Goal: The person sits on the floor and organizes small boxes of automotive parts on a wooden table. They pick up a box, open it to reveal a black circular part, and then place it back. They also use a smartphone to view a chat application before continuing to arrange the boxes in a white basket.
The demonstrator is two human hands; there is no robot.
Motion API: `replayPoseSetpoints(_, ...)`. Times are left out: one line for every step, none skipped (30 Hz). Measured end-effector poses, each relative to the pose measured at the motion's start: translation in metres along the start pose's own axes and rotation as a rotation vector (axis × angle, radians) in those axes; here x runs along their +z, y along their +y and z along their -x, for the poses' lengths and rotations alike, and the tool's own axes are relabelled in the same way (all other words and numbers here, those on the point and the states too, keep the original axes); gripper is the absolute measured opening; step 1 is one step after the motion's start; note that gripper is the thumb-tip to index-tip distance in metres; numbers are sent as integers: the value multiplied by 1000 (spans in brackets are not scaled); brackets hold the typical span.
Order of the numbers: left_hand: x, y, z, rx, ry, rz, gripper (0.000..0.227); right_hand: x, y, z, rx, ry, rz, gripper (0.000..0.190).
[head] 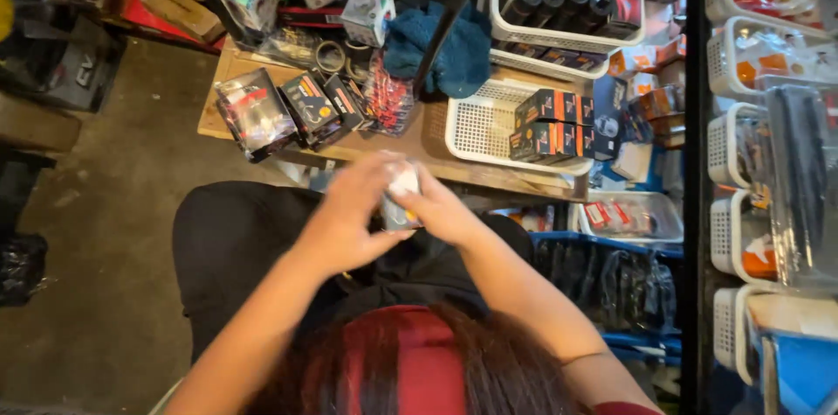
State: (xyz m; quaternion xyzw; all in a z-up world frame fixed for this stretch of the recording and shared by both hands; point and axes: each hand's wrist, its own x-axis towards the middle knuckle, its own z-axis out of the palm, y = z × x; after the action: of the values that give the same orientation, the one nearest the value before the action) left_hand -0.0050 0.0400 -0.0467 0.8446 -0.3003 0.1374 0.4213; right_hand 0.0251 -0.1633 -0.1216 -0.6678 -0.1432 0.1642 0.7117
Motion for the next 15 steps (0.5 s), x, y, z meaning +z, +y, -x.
replayPoseSetpoints(8, -3, 1, 0, -2, 11, 89, -5, 1, -1, 7, 7, 5, 45)
replayPoseSetpoints(16, -6, 2, 35, -26, -36, 89, -11, 2, -2, -60, 15, -33, 56)
replayPoseSetpoints(24, -9, 2, 71, -50, -84, 92, -16, 3, -5, -129, 22, -72, 68)
replayPoseSetpoints(23, -12, 2, 72, -52, -76, 92, -25, -3, -3, -124, 28, -69, 68)
replayPoseSetpoints(21, -15, 1, 44, -48, -89, 93, -34, -9, -2, -107, 228, -135, 63)
replayPoseSetpoints(20, -18, 1, 15, -45, -101, 94, -43, -15, 0, -89, 427, -200, 59)
replayPoseSetpoints(22, -26, 8, 20, -50, -91, 94, -50, -29, 4, -86, 439, -195, 59)
replayPoseSetpoints(24, -34, 14, -101, -153, -107, 87, -57, -43, 9, -149, 515, -166, 54)
replayPoseSetpoints(26, -43, 19, -219, -256, -123, 81, -65, -58, 12, -215, 591, -135, 50)
replayPoseSetpoints(39, -59, 31, -211, -260, -114, 81, -73, -61, 16, -215, 602, -128, 50)
replayPoseSetpoints(51, -75, 43, -321, -392, -149, 75, -80, -64, 18, -206, 597, 11, 51)
replayPoseSetpoints(64, -92, 56, -432, -523, -186, 71, -87, -67, 20, -195, 589, 150, 53)
replayPoseSetpoints(83, -104, 72, -429, -521, -181, 71, -89, -72, 15, -195, 590, 155, 53)
replayPoseSetpoints(102, -115, 87, -564, -523, 41, 62, -91, -78, 11, -123, 600, 449, 52)
replayPoseSetpoints(121, -126, 105, -699, -520, 264, 53, -92, -82, 7, -47, 599, 739, 52)
